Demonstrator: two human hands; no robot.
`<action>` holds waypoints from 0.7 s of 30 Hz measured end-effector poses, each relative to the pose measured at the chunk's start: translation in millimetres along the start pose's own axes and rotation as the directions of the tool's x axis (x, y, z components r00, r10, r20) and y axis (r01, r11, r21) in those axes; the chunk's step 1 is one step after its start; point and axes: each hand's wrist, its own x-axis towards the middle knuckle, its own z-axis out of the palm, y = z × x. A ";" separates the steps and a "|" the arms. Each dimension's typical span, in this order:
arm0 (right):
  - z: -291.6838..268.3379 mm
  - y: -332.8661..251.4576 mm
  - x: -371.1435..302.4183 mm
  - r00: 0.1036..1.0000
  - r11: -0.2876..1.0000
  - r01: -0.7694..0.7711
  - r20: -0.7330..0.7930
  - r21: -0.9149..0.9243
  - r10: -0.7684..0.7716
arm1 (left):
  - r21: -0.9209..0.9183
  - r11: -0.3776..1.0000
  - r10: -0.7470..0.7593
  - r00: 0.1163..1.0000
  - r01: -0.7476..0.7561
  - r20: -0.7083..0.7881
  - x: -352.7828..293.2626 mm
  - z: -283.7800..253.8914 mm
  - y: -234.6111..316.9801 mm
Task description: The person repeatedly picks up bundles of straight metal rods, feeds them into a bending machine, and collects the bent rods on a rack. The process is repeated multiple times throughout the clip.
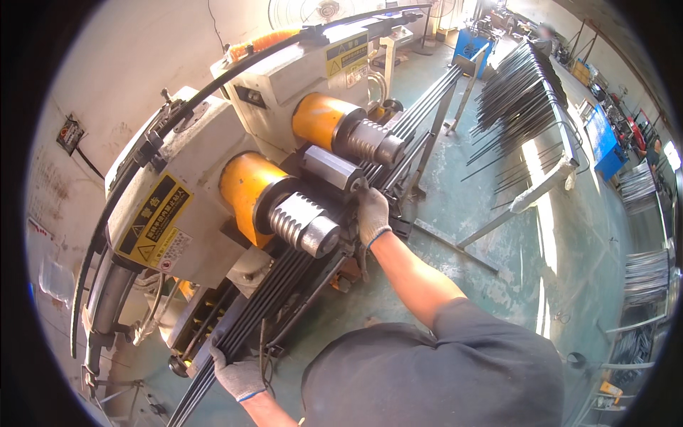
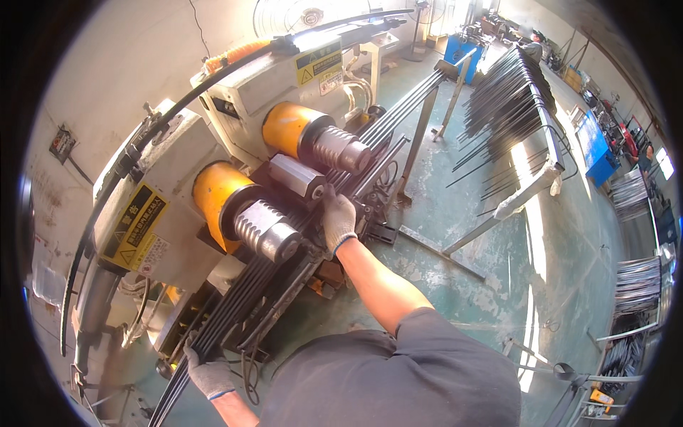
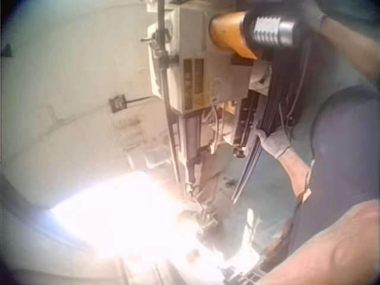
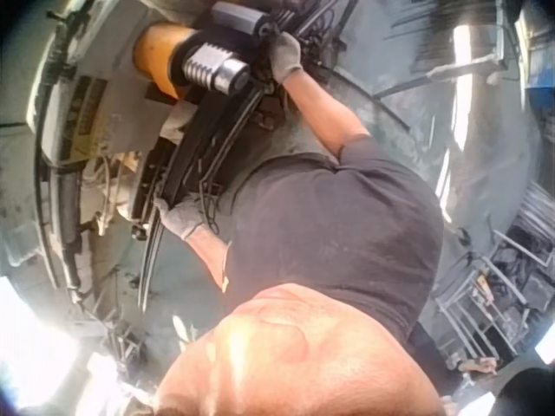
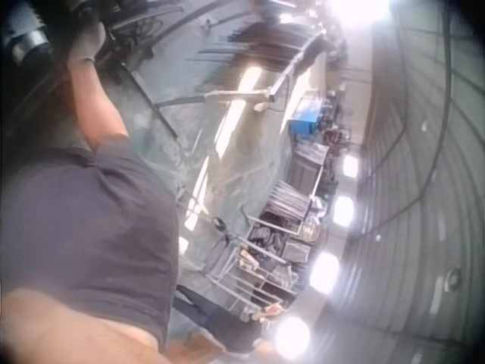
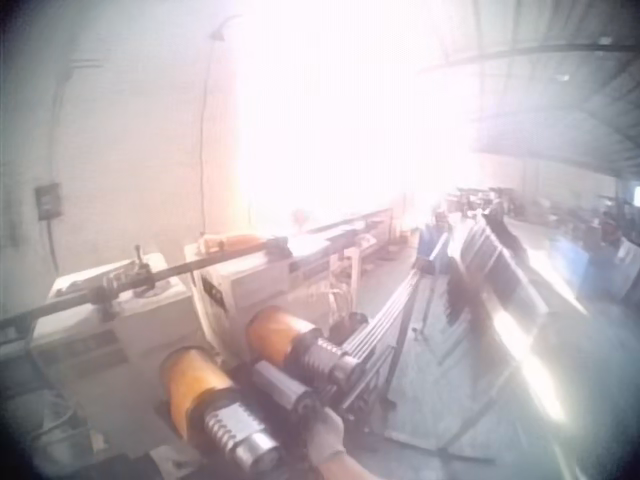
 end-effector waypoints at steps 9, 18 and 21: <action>-85.9 9.5 -54.2 0.993 0.938 0.093 -0.037 -0.335 -0.111 | 0.031 0.985 0.172 0.985 -0.171 -0.020 7.3 -86.5 54.6; -118.7 93.4 -88.4 0.952 0.965 -0.160 0.225 -0.206 0.206 | -0.105 0.991 0.066 0.985 -0.084 -0.161 -16.2 -4.7 5.6; -130.7 131.0 -104.9 0.871 0.878 -0.154 0.357 -0.453 0.337 | -0.206 0.978 0.012 0.996 -0.031 -0.092 -25.0 -6.3 7.7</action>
